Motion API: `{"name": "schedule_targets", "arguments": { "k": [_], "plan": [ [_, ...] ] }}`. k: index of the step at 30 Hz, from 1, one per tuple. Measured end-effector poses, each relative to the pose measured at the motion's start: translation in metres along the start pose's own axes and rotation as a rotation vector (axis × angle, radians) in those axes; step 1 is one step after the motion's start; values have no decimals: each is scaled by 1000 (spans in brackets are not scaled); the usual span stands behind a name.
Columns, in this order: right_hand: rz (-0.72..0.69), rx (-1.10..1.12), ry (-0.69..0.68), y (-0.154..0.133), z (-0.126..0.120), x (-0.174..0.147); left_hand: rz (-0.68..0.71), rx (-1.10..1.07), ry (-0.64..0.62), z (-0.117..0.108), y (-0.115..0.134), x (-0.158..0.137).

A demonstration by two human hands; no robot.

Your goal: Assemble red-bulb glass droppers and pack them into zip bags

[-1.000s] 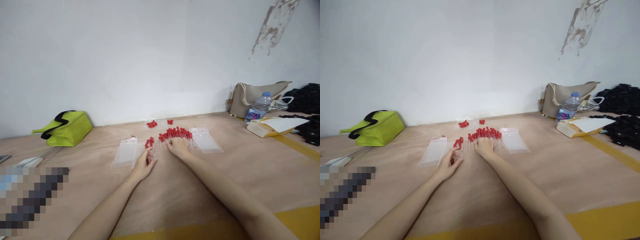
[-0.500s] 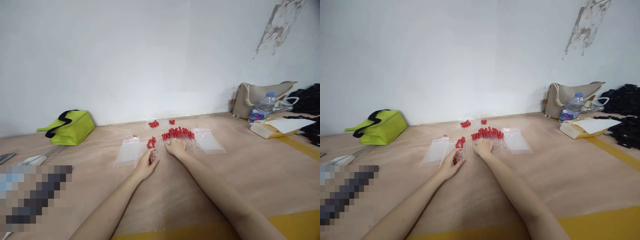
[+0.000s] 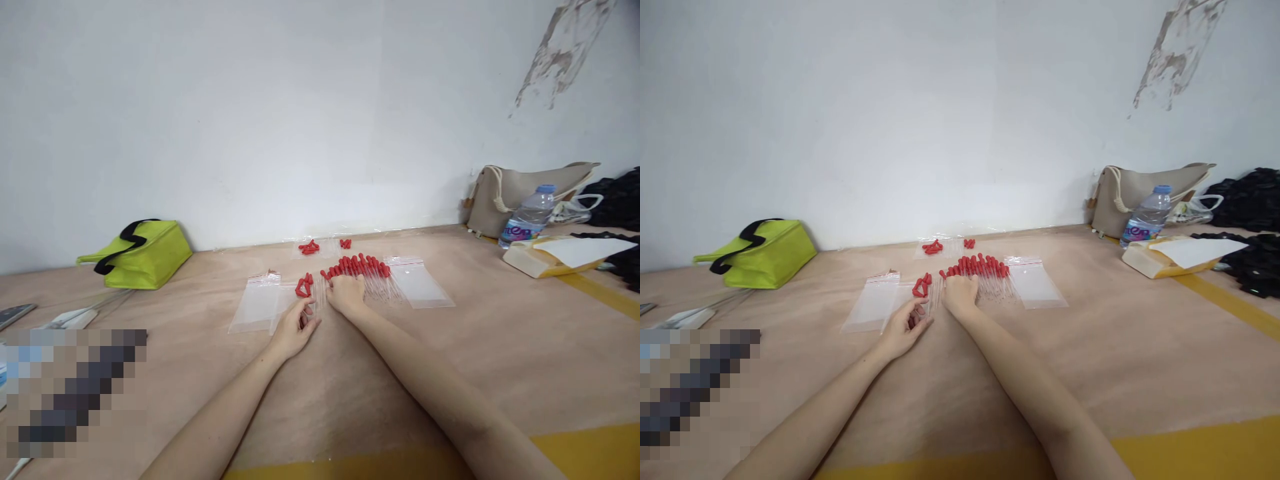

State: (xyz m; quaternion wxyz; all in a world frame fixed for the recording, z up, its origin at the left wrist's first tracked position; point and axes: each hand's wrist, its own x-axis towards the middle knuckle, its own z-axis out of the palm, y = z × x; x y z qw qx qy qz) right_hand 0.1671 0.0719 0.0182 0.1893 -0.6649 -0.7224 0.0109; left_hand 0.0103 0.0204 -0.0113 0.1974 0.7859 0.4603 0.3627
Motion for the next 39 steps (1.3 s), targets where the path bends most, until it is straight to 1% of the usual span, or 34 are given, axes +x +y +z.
{"name": "schedule_targets", "arguments": {
  "k": [5,12,17,20,24,27,30,34,36,39],
  "plan": [
    [82,-37,-86,-8,-2,7,23,37,-1,0,-1,0],
    [134,-29,-188,-22,-3,22,42,53,2,-2,3,0],
    [182,23,-235,-24,-3,27,42,48,2,-2,6,0],
    [219,99,-258,-20,-8,28,35,66,42,-2,4,0],
    [224,238,-336,-3,-23,27,-30,112,173,-2,-2,1],
    [193,347,-380,20,-33,22,-125,118,203,-6,-6,4],
    [181,440,-391,47,-40,11,-173,142,155,-13,-7,8],
    [137,593,-398,78,-38,-7,-127,297,69,-23,-10,20],
    [110,669,-388,88,-34,-15,-100,375,23,-27,-14,29],
    [87,752,-339,96,-24,-25,-98,429,-24,-28,-22,42]
  ]
}}
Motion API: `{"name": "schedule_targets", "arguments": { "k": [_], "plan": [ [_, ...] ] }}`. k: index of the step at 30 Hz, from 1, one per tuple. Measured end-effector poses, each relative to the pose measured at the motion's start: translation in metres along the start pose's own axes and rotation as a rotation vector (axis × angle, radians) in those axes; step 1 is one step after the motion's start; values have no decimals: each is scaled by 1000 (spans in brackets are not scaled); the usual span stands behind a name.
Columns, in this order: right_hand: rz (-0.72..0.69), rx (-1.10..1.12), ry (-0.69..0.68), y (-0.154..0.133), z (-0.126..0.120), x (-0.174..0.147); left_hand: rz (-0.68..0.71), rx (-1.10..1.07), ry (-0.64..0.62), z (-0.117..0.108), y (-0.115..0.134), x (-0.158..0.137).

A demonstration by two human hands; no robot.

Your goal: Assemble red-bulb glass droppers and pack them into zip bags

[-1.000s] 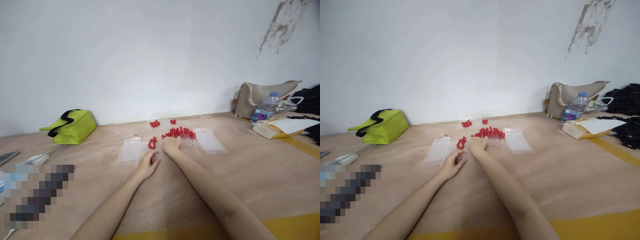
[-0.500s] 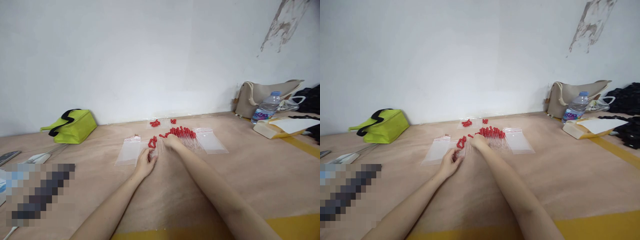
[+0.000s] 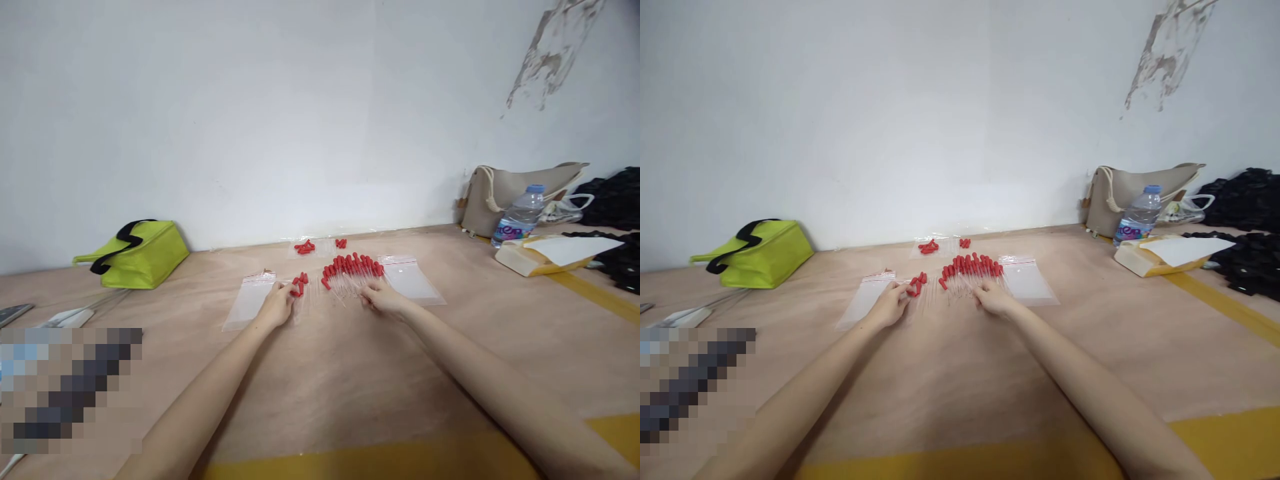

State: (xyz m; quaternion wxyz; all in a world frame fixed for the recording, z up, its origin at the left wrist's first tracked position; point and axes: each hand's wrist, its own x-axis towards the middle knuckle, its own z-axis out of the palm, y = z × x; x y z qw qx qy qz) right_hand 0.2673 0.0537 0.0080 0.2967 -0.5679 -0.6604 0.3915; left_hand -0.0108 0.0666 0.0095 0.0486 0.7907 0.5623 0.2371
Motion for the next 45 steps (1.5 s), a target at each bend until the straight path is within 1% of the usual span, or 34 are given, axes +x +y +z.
{"name": "schedule_targets", "arguments": {
  "k": [2,5,7,9,11,13,15,16,19,22,25,28,31,34,40,45],
  "plan": [
    [-55,76,45,7,5,-2,-2,12,-11,2,-2,7],
    [-162,305,114,13,14,-4,2,40,-12,3,-2,12],
    [-200,431,120,15,18,-6,9,56,-5,3,0,13],
    [-205,447,102,16,19,-8,22,66,7,1,3,11],
    [-218,410,86,19,19,-10,33,78,36,-2,6,8],
    [-231,373,80,22,19,-11,59,55,103,-4,12,3],
    [-255,338,82,23,19,-12,95,-56,158,-5,20,-6],
    [-275,307,87,23,20,-13,106,-143,159,-4,24,-12],
    [-354,156,108,18,23,-20,79,-368,64,3,38,-33],
    [-408,40,91,7,27,-32,59,-492,8,12,48,-49],
    [-454,-41,69,-1,31,-43,102,-483,-32,15,54,-56],
    [-485,-104,84,-3,34,-47,152,-457,-42,12,59,-58],
    [-486,-141,73,-3,35,-47,181,-454,-45,8,63,-58],
    [-464,-143,45,-3,35,-47,172,-455,-43,7,65,-59],
    [-477,-102,49,-4,35,-48,145,-465,-49,9,63,-59],
    [-467,-129,-7,-4,34,-49,135,-476,-47,11,60,-59]
  ]
}}
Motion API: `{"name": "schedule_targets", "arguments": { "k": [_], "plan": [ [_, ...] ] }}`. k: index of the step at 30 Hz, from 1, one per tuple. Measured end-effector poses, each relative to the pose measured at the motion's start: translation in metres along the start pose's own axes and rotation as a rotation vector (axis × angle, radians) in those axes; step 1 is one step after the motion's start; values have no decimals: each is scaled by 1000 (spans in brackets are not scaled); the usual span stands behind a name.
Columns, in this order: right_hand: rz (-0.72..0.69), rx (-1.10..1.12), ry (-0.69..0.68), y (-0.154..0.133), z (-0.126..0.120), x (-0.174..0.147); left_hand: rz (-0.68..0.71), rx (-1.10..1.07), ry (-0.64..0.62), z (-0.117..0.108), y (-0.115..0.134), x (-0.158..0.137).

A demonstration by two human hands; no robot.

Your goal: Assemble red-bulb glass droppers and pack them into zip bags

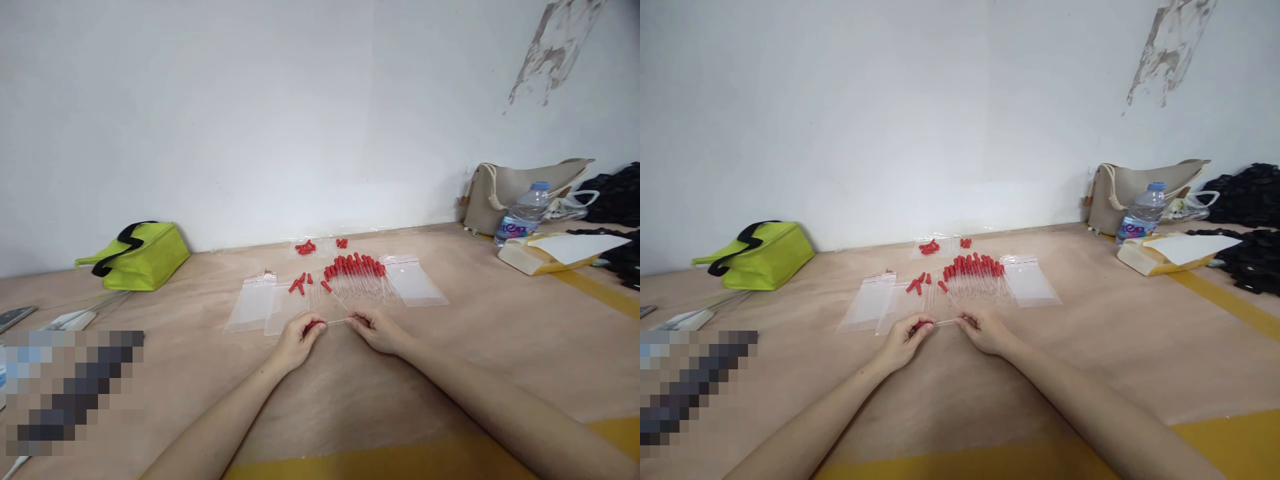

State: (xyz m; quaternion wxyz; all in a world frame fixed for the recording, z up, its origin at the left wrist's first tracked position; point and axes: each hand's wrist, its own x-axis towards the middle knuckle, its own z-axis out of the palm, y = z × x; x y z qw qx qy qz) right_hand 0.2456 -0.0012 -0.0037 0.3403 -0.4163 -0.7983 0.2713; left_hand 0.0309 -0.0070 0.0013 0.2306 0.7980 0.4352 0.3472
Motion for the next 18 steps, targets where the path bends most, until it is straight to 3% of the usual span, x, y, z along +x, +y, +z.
{"name": "schedule_targets", "arguments": {
  "k": [12,18],
  "plan": [
    [-47,-180,45,1,4,0,-108,-164,4,2,-3,-1],
    [-108,-46,3,0,4,-2,-149,-253,5,5,-4,-1]
  ]
}}
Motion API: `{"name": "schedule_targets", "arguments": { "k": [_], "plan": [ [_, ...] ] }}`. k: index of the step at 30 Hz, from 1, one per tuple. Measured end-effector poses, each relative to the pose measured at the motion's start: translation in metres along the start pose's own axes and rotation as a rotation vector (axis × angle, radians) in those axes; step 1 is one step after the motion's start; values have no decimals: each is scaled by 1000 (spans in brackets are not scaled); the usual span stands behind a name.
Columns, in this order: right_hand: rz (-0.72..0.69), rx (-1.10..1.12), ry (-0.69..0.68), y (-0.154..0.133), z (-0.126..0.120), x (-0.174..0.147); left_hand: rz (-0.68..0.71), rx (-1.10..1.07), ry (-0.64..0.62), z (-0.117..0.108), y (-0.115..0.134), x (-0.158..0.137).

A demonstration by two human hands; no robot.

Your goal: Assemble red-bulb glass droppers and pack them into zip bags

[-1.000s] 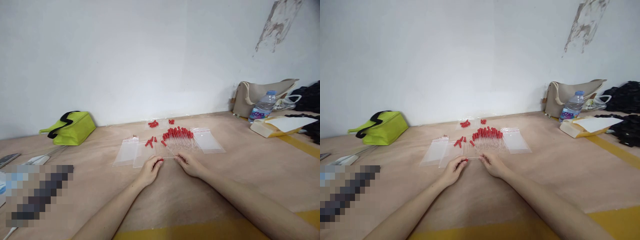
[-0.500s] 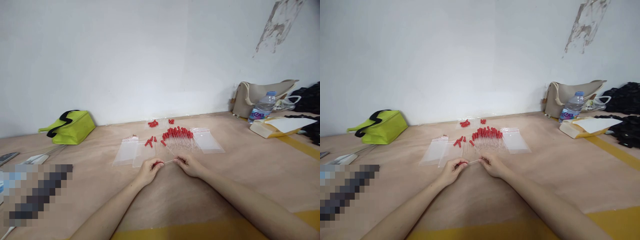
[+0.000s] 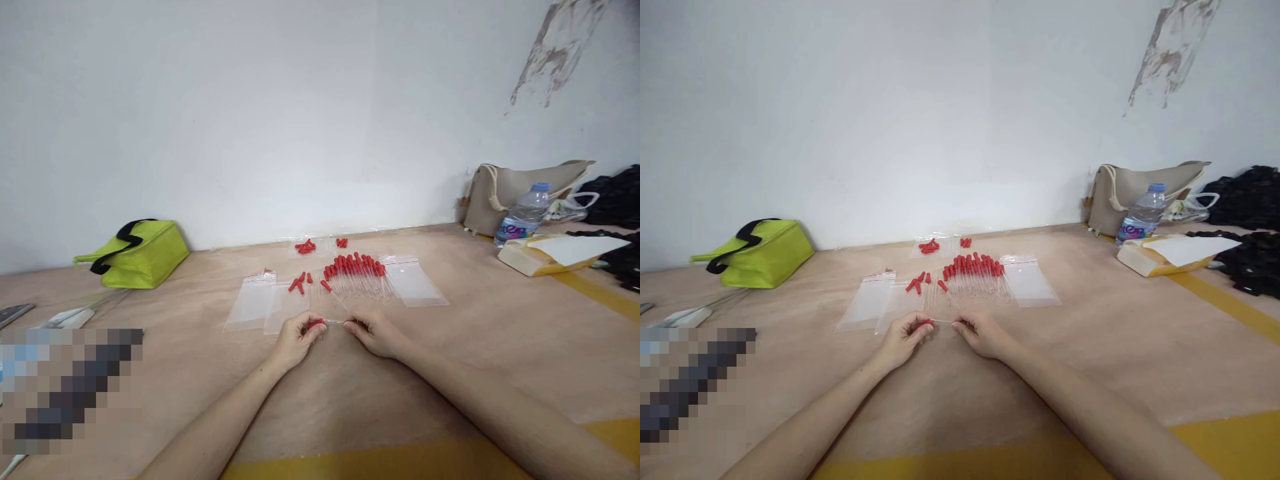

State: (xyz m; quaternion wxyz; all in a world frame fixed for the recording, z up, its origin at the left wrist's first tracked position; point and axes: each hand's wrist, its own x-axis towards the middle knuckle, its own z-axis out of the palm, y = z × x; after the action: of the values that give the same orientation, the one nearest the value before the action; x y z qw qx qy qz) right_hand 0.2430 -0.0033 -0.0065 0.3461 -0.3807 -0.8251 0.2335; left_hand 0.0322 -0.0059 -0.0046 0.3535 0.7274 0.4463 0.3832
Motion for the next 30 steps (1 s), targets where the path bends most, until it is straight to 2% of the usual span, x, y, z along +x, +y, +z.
{"name": "schedule_targets", "arguments": {
  "k": [5,14,20,30],
  "plan": [
    [-33,-7,-35,2,-1,0,52,13,36,1,0,0],
    [-52,-284,-81,2,-8,-1,133,240,-67,-1,5,-4],
    [-164,-452,-49,-3,-8,-3,242,328,-138,-1,11,-6],
    [-151,-372,-52,-10,2,-3,261,355,-131,1,10,-7]
  ]
}}
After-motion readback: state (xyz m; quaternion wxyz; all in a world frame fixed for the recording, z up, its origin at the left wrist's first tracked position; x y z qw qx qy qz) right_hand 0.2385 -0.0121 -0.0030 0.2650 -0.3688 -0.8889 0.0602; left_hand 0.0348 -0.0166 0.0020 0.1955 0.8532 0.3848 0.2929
